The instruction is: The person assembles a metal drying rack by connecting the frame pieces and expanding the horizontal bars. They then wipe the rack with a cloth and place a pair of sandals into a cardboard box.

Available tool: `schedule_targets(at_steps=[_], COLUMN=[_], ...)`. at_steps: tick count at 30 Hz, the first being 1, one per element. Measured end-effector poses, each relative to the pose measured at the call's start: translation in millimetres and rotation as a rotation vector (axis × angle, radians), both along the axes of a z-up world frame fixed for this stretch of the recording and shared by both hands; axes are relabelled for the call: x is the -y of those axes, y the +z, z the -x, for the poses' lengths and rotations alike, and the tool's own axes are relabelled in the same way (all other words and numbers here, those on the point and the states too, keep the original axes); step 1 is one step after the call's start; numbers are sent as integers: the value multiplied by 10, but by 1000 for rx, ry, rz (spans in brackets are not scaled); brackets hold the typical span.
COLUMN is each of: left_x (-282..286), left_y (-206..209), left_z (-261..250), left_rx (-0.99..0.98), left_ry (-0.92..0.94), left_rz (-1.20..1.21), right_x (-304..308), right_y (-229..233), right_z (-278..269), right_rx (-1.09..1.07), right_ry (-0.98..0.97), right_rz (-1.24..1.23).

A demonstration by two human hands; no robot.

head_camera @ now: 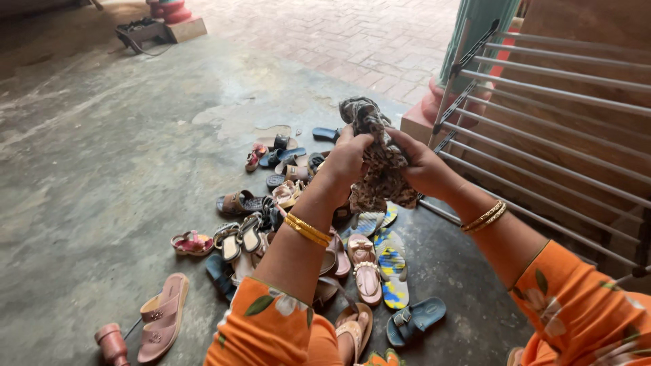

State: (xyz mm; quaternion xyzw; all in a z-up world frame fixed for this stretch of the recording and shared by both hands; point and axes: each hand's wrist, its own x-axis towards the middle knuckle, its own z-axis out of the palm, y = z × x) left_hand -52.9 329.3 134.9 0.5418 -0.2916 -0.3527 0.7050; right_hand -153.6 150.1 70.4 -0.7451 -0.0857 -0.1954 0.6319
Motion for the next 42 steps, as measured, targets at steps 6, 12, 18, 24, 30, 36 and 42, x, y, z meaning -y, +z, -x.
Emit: schedule_targets(at_steps=[6, 12, 18, 24, 30, 36, 42], left_x=[-488, -581, -589, -281, 26, 181, 228], left_y=[-54, -173, -484, -638, -573, -776, -1234], left_z=[-108, -212, -505, -888, -1032, -1274, -1536], left_rx=[353, 680, 905, 892, 1131, 1160, 810], left_ry=[-26, 169, 312, 277, 145, 169, 319], left_rz=[-16, -306, -444, -529, -750, -724, -507], right_x=[-309, -390, -115, 187, 445, 538, 440], right_y=[629, 1073, 1020, 498, 17, -243, -308], right_z=[41, -41, -328, -740, -1164, -1559, -1767], right_rx=[60, -10, -51, -126, -56, -72, -276], right_ry=[-165, -146, -161, -176, -31, 163, 90], right_rz=[711, 890, 949, 899, 771, 736, 612])
